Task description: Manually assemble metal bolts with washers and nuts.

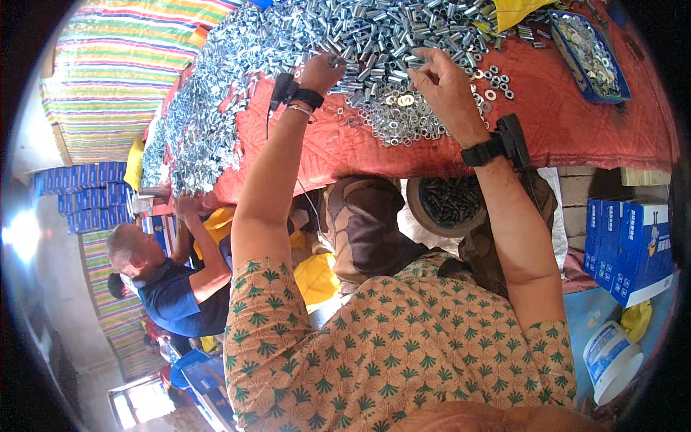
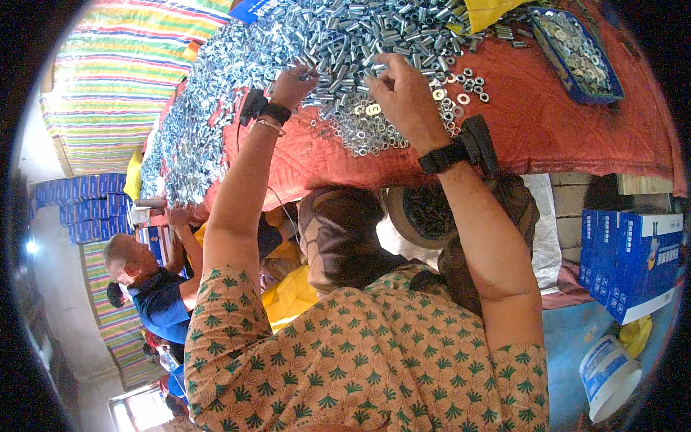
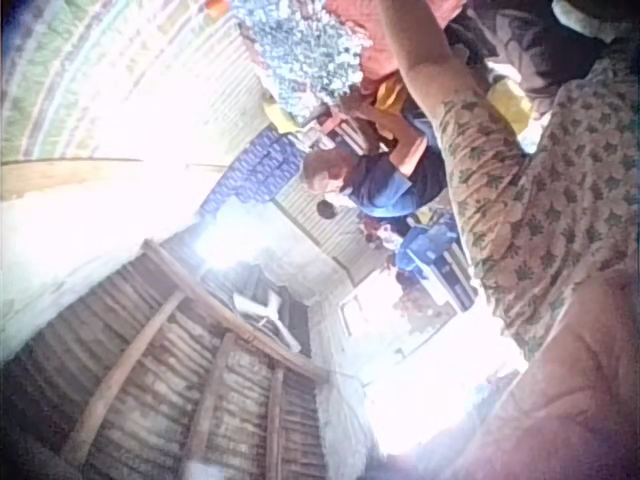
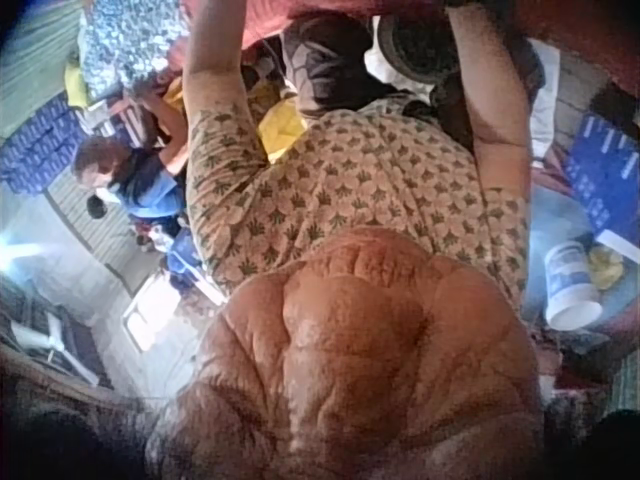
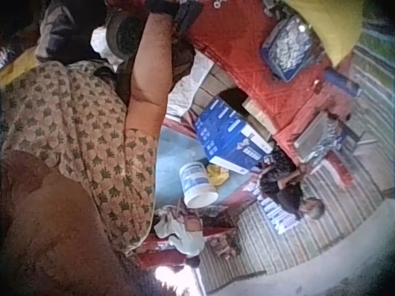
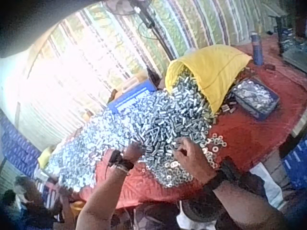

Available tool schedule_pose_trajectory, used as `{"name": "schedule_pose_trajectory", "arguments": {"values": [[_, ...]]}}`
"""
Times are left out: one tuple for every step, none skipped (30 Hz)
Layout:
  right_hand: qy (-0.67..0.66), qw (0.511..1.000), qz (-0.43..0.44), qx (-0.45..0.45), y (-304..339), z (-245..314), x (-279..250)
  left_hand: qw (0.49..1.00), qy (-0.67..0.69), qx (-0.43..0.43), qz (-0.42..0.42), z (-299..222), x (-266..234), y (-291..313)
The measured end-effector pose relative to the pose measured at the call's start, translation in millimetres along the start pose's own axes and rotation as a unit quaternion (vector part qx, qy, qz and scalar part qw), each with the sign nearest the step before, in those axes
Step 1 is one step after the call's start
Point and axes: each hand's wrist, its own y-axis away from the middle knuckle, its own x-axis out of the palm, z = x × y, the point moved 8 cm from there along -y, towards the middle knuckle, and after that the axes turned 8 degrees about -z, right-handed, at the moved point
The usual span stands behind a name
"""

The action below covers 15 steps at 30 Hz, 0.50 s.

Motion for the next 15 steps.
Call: {"name": "schedule_pose_trajectory", "arguments": {"values": [[0.003,1.000,0.007,0.003,0,-2,1,1.000,0.001,0.000,0.001,-5,1,0],[0.004,1.000,0.013,0.006,-1,-1,2,0.999,-0.008,0.050,0.010,-15,1,1],[0.005,1.000,0.013,0.006,-1,0,1,0.995,-0.018,0.100,0.018,-26,1,2],[0.006,1.000,0.015,0.012,0,1,1,0.994,-0.011,0.104,0.042,-31,4,-1],[0.005,1.000,0.018,0.016,0,3,2,0.994,-0.013,0.103,0.042,-28,4,-2],[0.003,1.000,0.018,0.015,0,5,3,0.991,-0.031,0.124,0.040,-28,4,-2],[0.002,1.000,0.019,0.013,0,7,4,0.988,-0.049,0.144,0.038,-28,3,-2],[0.006,1.000,0.018,0.012,0,6,3,0.984,-0.067,0.160,0.046,-35,5,-1],[0.007,1.000,0.017,0.013,0,4,2,0.984,-0.065,0.161,0.047,-40,5,-1],[0.014,1.000,0.016,0.008,0,4,1,0.984,-0.079,0.143,0.075,-42,10,-1],[0.019,1.000,0.015,0.002,0,5,1,0.983,-0.094,0.122,0.102,-42,11,2],[0.019,1.000,0.016,0.002,0,4,2,0.978,-0.102,0.162,0.086,-43,12,3],[-0.013,1.000,0.005,-0.002,1,2,3,0.978,-0.102,0.161,0.086,-43,12,5],[-0.045,0.999,-0.007,-0.006,0,3,2,0.976,-0.109,0.170,0.085,-45,13,6],[-0.044,0.999,-0.007,-0.006,1,2,2,0.973,-0.116,0.179,0.084,-47,13,7]]}}
